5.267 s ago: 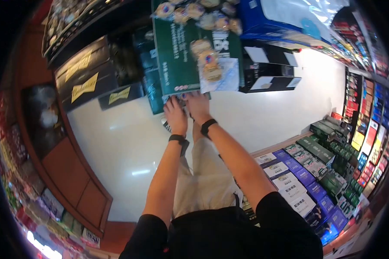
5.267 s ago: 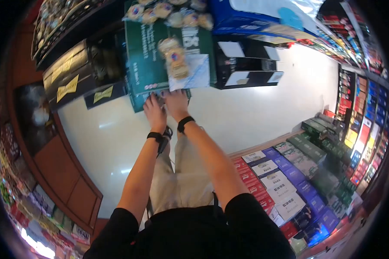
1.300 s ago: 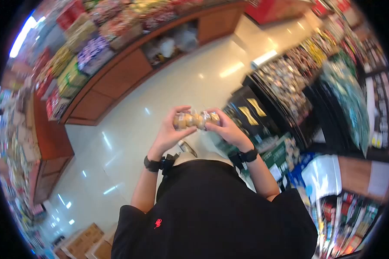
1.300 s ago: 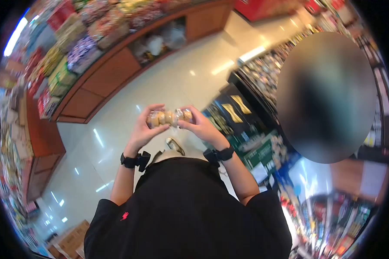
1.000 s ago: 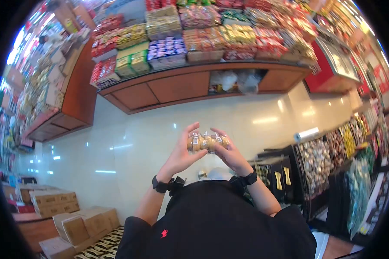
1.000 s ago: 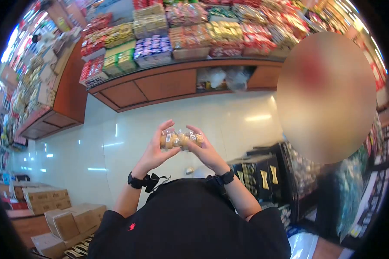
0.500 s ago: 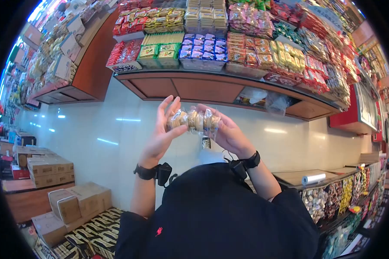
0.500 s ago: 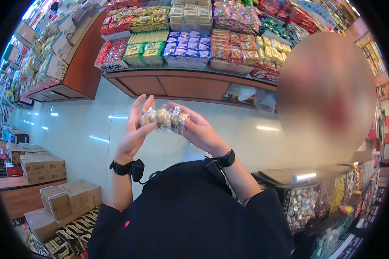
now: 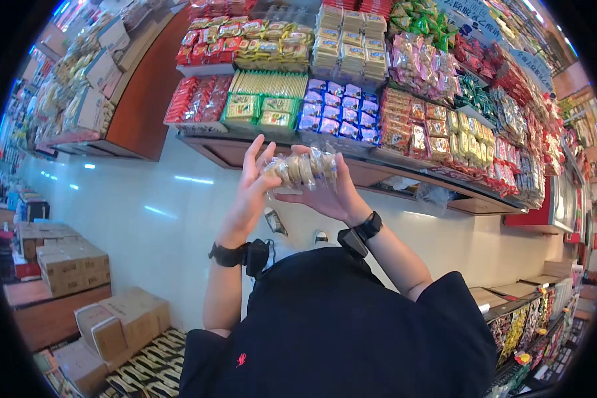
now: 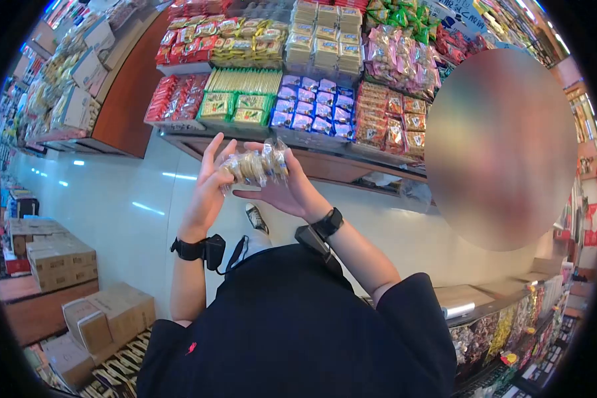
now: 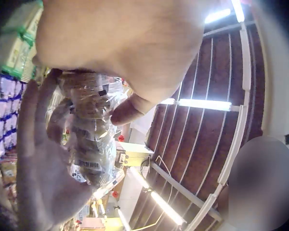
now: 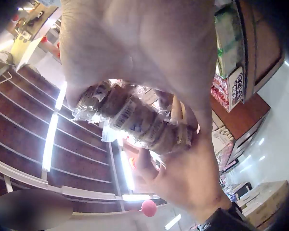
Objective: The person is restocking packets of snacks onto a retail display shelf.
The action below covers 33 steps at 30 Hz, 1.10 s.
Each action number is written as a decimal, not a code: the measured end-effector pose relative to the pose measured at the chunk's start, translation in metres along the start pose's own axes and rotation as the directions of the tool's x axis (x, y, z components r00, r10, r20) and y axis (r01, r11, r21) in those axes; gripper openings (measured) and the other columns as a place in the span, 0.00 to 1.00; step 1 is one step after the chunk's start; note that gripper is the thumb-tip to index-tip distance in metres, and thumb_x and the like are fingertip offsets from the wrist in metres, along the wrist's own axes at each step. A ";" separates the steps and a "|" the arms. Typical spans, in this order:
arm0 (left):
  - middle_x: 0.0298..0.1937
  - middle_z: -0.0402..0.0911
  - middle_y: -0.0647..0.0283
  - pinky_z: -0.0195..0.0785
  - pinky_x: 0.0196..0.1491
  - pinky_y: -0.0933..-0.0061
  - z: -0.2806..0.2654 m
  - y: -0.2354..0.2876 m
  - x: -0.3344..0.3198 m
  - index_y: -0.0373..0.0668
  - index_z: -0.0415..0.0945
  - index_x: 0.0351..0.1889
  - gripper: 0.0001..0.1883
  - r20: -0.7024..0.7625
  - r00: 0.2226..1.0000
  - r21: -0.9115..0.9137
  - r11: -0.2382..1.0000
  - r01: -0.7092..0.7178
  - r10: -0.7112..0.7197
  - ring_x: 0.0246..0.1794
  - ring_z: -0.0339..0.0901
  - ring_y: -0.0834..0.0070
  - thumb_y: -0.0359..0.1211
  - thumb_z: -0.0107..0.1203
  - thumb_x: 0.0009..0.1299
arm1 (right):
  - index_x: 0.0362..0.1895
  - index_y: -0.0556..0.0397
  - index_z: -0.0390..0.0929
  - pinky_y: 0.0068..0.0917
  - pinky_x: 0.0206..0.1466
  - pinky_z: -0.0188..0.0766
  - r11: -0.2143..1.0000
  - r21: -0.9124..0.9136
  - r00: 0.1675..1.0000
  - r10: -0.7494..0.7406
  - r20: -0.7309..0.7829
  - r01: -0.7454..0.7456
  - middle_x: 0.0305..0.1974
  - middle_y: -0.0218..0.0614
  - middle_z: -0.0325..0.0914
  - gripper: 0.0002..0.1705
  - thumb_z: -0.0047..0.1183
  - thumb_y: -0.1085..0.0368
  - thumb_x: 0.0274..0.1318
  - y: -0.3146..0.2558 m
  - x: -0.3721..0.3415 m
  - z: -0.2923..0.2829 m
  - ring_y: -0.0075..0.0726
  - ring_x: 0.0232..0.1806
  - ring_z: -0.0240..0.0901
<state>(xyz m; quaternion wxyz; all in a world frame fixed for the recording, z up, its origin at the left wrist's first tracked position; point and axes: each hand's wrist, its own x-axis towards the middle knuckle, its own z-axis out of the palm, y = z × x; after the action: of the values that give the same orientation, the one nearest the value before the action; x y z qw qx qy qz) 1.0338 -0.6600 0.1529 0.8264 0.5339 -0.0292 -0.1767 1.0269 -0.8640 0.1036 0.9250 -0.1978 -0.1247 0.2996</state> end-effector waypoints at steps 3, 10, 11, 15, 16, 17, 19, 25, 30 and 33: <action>0.85 0.51 0.47 0.47 0.80 0.62 -0.039 0.018 0.041 0.46 0.44 0.86 0.45 0.000 0.997 0.096 0.992 0.079 -0.080 0.80 0.57 0.65 0.29 0.57 0.72 | 0.83 0.32 0.53 0.70 0.80 0.48 0.994 0.113 0.999 0.000 -0.049 0.005 0.78 0.41 0.61 0.50 0.41 0.21 0.67 -0.009 0.056 -0.004 0.54 0.79 0.56; 0.70 0.73 0.49 0.64 0.69 0.64 -0.092 0.062 0.132 0.35 0.44 0.81 0.50 0.017 0.989 0.437 0.890 0.127 -0.149 0.69 0.71 0.65 0.47 0.66 0.74 | 0.84 0.30 0.51 0.66 0.81 0.51 0.982 -0.010 0.959 -0.187 -0.212 0.190 0.77 0.44 0.63 0.49 0.36 0.22 0.68 -0.029 0.145 -0.001 0.57 0.78 0.59; 0.58 0.81 0.55 0.70 0.60 0.68 -0.087 0.068 0.140 0.31 0.54 0.75 0.45 -0.032 0.997 0.463 0.884 0.072 -0.065 0.58 0.77 0.70 0.49 0.67 0.74 | 0.84 0.32 0.51 0.66 0.81 0.50 0.978 -0.064 0.941 -0.208 -0.266 0.198 0.78 0.45 0.63 0.50 0.37 0.22 0.68 -0.034 0.152 -0.008 0.56 0.79 0.59; 0.43 0.80 0.62 0.71 0.46 0.73 -0.105 0.067 0.196 0.31 0.72 0.59 0.30 -0.012 0.999 0.722 0.691 -0.020 0.041 0.42 0.75 0.79 0.49 0.66 0.75 | 0.84 0.36 0.51 0.58 0.78 0.58 0.939 -0.195 0.890 -0.333 -0.310 0.283 0.73 0.39 0.69 0.47 0.37 0.26 0.72 -0.056 0.186 -0.033 0.44 0.75 0.66; 0.44 0.80 0.63 0.71 0.46 0.73 -0.110 0.067 0.215 0.31 0.73 0.58 0.29 0.003 1.000 0.717 0.697 -0.009 0.010 0.42 0.75 0.79 0.49 0.65 0.76 | 0.84 0.37 0.52 0.55 0.76 0.62 0.922 -0.240 0.880 -0.367 -0.302 0.303 0.72 0.36 0.71 0.46 0.37 0.27 0.73 -0.063 0.194 -0.039 0.40 0.73 0.67; 0.44 0.80 0.63 0.71 0.46 0.73 -0.114 0.067 0.235 0.32 0.74 0.57 0.28 0.016 1.000 0.710 0.704 0.004 -0.022 0.42 0.75 0.79 0.48 0.65 0.76 | 0.84 0.37 0.49 0.52 0.76 0.62 0.899 -0.315 0.873 -0.396 -0.286 0.304 0.72 0.34 0.70 0.47 0.37 0.27 0.74 -0.071 0.201 -0.046 0.38 0.73 0.67; 0.48 0.82 0.61 0.71 0.51 0.74 -0.105 0.083 0.265 0.32 0.75 0.59 0.27 0.036 0.992 0.700 0.711 0.064 -0.125 0.47 0.77 0.79 0.48 0.63 0.77 | 0.85 0.38 0.47 0.55 0.78 0.59 0.847 -0.453 0.856 -0.433 -0.284 0.278 0.73 0.37 0.69 0.49 0.34 0.25 0.72 -0.088 0.217 -0.061 0.42 0.76 0.64; 0.64 0.78 0.54 0.65 0.67 0.69 -0.080 0.130 0.350 0.30 0.58 0.77 0.48 0.113 0.990 0.551 0.835 0.005 -0.080 0.65 0.73 0.72 0.53 0.68 0.72 | 0.87 0.41 0.39 0.39 0.80 0.54 0.701 -0.657 0.843 -0.505 -0.186 0.276 0.80 0.40 0.56 0.46 0.28 0.31 0.79 -0.170 0.281 -0.081 0.37 0.80 0.55; 0.68 0.71 0.51 0.60 0.73 0.65 -0.068 0.168 0.431 0.34 0.44 0.83 0.55 0.225 0.973 0.542 0.836 -0.080 -0.053 0.70 0.70 0.68 0.54 0.67 0.72 | 0.87 0.49 0.29 0.39 0.81 0.50 0.532 -0.806 0.795 -0.591 -0.135 0.259 0.80 0.44 0.51 0.48 0.31 0.36 0.81 -0.232 0.337 -0.076 0.39 0.80 0.53; 0.66 0.73 0.55 0.63 0.70 0.66 -0.065 0.188 0.484 0.36 0.47 0.82 0.52 0.255 0.966 0.486 0.870 -0.083 -0.050 0.67 0.71 0.71 0.54 0.67 0.73 | 0.86 0.50 0.28 0.39 0.78 0.56 0.474 -0.832 0.751 -0.651 -0.109 0.290 0.78 0.43 0.56 0.49 0.36 0.38 0.80 -0.273 0.380 -0.086 0.38 0.77 0.57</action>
<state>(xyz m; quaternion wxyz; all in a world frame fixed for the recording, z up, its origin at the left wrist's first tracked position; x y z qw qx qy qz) 1.5514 -0.6905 0.2252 0.6533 0.6988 -0.1857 -0.2247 1.4949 -0.8619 0.1895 0.7961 -0.5883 -0.0927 -0.1076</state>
